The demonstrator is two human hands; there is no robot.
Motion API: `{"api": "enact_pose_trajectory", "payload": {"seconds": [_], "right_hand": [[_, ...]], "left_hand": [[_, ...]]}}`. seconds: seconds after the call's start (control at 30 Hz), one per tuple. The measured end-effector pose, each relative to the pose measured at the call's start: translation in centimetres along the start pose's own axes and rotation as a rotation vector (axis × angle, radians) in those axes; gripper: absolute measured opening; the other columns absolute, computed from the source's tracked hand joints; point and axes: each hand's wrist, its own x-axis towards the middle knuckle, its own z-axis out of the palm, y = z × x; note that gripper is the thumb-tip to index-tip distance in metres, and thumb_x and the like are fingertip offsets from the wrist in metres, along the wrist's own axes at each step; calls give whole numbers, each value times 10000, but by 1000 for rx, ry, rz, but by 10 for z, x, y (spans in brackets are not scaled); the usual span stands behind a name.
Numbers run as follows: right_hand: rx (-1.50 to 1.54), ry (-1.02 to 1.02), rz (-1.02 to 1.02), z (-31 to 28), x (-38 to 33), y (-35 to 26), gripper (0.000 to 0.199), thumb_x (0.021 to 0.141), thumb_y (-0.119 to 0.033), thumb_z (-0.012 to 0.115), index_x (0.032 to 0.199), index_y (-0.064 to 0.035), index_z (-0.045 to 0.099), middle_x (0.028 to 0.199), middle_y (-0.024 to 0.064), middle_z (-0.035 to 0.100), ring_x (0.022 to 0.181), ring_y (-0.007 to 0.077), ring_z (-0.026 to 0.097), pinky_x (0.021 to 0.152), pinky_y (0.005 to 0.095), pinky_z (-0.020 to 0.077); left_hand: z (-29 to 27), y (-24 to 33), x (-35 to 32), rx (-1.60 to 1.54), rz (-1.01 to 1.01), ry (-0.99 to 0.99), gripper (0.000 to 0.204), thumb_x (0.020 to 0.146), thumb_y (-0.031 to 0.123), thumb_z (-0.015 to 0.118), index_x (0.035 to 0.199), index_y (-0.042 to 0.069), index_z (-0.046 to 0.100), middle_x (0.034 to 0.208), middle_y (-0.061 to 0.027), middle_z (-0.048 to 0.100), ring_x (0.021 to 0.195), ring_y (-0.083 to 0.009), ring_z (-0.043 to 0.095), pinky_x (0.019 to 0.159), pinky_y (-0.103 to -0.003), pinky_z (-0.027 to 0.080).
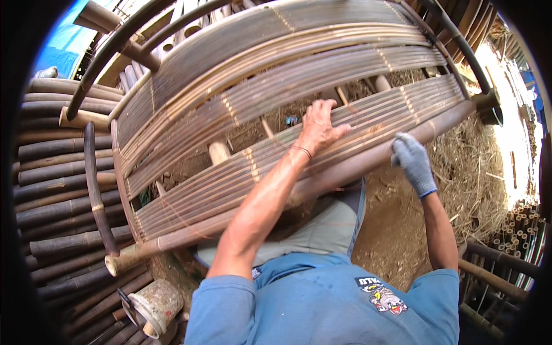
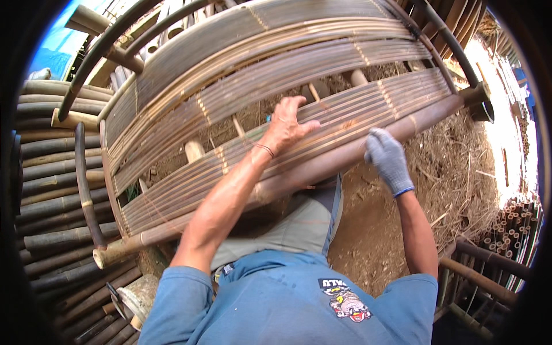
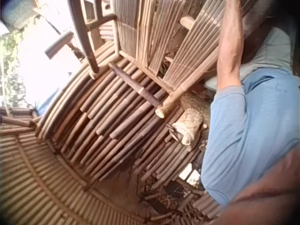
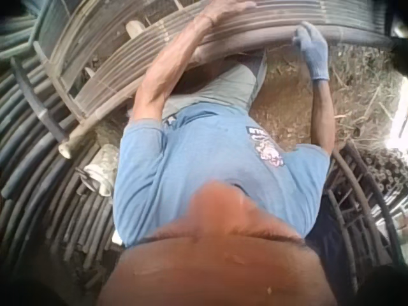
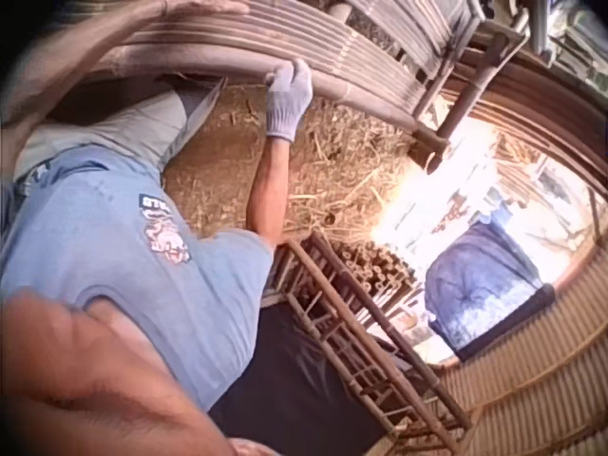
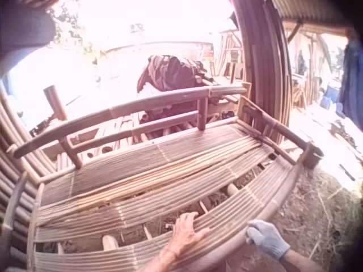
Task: The person sits on the ground and weaves thin bamboo strips into a bamboo frame using a thin cord. They pull the cord through the strips, tie knots, and adjust the woven sections by hand.
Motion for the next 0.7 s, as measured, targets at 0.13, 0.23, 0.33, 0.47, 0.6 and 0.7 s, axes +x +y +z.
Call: {"api": "enact_pose_trajectory", "payload": {"seconds": [0.13, 0.23, 0.33, 0.47, 0.6, 0.7], "right_hand": [[711, 198, 581, -28, -87, 60, 297, 1014, -253, 521, 987, 28, 611, 1119, 201, 669, 1010, 272, 641, 932, 387, 511], [-735, 45, 821, -37, -200, 99, 556, 940, -303, 611, 1272, 138, 540, 1202, 309, 612, 1108, 428, 597, 1044, 453, 453], [-1105, 212, 617, -15, -317, 88, 764, 869, -235, 651, 1436, 141, 302, 1248, 342, 579, 1135, 489, 575, 1028, 480, 445], [35, -703, 1251, 31, -400, 2, 504, 853, -235, 648, 1286, 7, 558, 885, 199, 694, 829, 274, 713, 703, 382, 576], [264, -914, 1097, 86, -399, -89, 503, 857, -231, 644, 1289, 10, 554, 912, 199, 685, 857, 274, 699, 725, 383, 564], [203, -706, 975, 109, -360, -112, 502, 860, -228, 642, 1291, 12, 552, 933, 199, 679, 878, 274, 688, 741, 383, 554]], "left_hand": [[-65, -8, -102, -99, 181, 59, 376, 870, 226, 736, 1156, 8, 622, 1115, -168, 626, 1061, -309, 609, 946, -392, 492], [-121, -16, -217, -201, 126, -106, 224, 885, 119, 707, 1073, 4, 662, 1003, -143, 677, 924, -275, 664, 841, -344, 527], [-154, -25, -328, -253, -79, -272, 186, 892, 150, 714, 1008, 11, 670, 924, -136, 677, 833, -269, 674, 761, -360, 536], [-161, -34, -451, -491, -731, -303, 181, 959, 171, 644, 957, -7, 674, 885, -103, 706, 770, -170, 672, 713, -299, 544], [-135, -21, -546, -846, -1198, -210, 195, 996, 177, 601, 932, -1, 648, 896, -80, 703, 754, -133, 670, 706, -283, 560], [-117, -9, -581, -1062, -1279, -176, 111, 963, 120, 649, 983, 14, 622, 932, -71, 693, 823, -110, 661, 754, -249, 538]]}}
